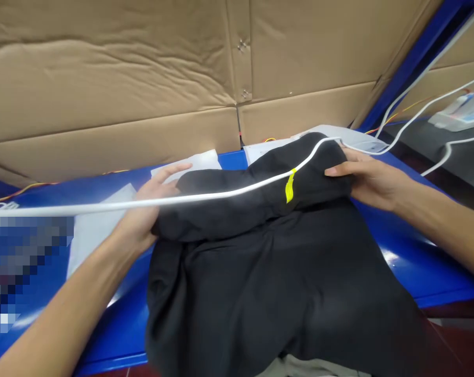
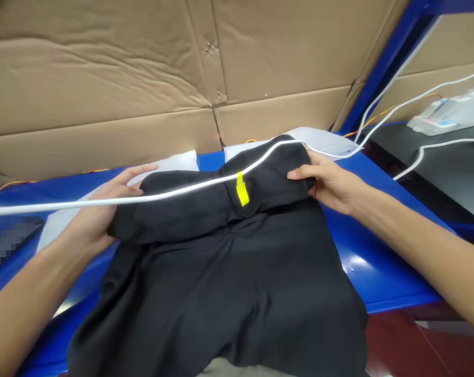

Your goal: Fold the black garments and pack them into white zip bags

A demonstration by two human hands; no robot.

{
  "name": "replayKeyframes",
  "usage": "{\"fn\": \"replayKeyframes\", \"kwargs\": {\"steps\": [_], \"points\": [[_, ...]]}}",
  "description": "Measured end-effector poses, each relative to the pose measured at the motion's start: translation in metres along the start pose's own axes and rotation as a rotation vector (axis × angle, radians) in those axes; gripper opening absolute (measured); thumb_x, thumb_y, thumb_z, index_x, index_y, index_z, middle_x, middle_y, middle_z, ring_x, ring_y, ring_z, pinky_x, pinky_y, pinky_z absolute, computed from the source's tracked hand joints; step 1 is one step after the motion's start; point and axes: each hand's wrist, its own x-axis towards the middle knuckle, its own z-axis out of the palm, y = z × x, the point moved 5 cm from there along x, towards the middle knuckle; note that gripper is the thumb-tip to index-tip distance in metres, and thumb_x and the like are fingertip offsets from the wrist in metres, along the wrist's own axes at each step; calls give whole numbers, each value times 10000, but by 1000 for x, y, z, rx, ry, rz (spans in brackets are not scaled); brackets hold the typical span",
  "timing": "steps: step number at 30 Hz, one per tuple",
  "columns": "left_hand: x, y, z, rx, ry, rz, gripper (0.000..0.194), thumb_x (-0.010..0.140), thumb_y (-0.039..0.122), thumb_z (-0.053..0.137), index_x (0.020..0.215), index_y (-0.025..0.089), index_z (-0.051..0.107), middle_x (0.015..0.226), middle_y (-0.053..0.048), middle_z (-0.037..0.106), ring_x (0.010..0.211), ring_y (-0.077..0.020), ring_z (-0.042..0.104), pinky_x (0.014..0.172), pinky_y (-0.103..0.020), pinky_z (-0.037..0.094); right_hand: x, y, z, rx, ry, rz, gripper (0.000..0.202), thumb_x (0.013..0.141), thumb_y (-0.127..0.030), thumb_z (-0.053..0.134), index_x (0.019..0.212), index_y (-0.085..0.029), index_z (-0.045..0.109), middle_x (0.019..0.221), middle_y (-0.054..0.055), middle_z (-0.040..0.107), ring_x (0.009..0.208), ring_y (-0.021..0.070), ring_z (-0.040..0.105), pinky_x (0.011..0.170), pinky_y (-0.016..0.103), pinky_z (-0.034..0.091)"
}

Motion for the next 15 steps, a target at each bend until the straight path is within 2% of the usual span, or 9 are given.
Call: {"fn": "replayKeyframes", "kwargs": {"steps": [4,7,10,13,15], "points": [[3,1,-6,127,-87,23,424,863,347,744,1264,210,759,1207,15,821,1061,-244,752,838,-286,639,-5,-3,3,1,-1,65,333,752,-268,877,1066,-269,768,1117,14,829,947,199,776,793,283,644],[-1,4,-5,214,-156,51,454,879,400,771,1292,212,754,1258,16,809,1217,-288,718,965,-321,625,-8,-6,2,1,20,58,223,741,-158,809,933,-244,733,927,-1,812,791,152,737,708,238,600],[0,5,-6,325,-201,84,503,881,451,762,1319,204,733,1244,-4,809,1194,-305,732,980,-350,627,-8,-8,-2,-19,34,55,239,676,-147,759,862,-261,660,745,-48,739,659,129,665,603,230,539],[5,5,-10,433,-166,122,491,835,419,749,1271,192,732,1243,-42,804,1158,-331,740,1008,-421,622,-5,-7,-6,-79,32,69,348,558,-183,803,860,-267,652,693,-65,698,681,160,661,587,245,532],[9,5,-12,490,-113,161,515,757,394,754,1233,198,731,1260,-62,794,1183,-359,721,1049,-459,600,-2,-6,-8,-131,30,76,402,496,-192,850,857,-256,685,737,-48,725,765,193,687,633,258,557]]}}
